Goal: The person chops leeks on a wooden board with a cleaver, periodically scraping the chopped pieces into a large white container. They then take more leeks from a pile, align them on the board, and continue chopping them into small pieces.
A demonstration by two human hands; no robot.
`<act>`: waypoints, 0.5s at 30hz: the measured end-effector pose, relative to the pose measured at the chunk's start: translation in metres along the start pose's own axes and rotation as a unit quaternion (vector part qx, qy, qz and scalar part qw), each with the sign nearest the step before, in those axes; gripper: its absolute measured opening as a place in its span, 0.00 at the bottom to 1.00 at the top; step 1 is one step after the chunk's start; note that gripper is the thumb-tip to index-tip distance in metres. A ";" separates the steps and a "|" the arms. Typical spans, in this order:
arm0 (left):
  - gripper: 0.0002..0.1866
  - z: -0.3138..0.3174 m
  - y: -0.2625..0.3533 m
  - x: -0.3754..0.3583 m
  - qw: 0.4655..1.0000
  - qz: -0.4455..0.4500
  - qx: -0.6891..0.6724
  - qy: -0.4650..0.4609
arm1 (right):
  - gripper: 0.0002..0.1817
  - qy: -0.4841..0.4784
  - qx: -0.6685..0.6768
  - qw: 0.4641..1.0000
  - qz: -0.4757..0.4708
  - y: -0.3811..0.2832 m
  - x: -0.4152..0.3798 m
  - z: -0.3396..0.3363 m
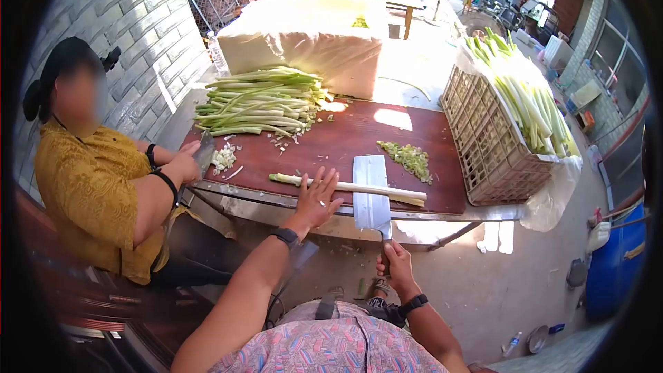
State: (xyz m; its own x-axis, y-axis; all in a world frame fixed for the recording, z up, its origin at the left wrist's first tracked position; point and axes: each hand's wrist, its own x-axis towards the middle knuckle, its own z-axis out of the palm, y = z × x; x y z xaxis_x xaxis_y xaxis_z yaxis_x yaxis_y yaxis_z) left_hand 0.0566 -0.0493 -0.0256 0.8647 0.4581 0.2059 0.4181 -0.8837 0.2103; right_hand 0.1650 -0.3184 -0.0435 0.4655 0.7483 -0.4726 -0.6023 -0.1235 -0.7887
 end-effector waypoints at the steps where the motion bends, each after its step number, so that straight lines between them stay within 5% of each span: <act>1: 0.37 0.001 0.000 0.000 1.000 -0.004 0.002 0.001 | 0.13 -0.004 -0.001 1.000 0.001 0.000 0.000 0.002; 7: 0.36 0.000 -0.015 -0.003 0.999 0.012 -0.049 -0.002 | 0.14 0.000 0.046 0.999 0.006 -0.008 -0.006 0.001; 9: 0.34 -0.001 -0.027 -0.009 0.989 -0.110 0.048 0.090 | 0.14 0.003 0.061 0.998 0.007 -0.009 -0.011 -0.004; 15: 0.29 0.000 -0.041 -0.016 0.989 -0.108 0.035 0.096 | 0.14 0.003 0.033 0.999 0.015 -0.019 -0.008 -0.011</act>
State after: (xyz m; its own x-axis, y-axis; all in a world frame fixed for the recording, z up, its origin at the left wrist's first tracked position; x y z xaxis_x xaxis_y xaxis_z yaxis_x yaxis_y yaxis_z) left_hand 0.0261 -0.0207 -0.0378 0.6869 0.6406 0.3433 0.6109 -0.7648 0.2048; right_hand 0.1804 -0.3291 -0.0294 0.4509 0.7409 -0.4977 -0.6572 -0.1016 -0.7468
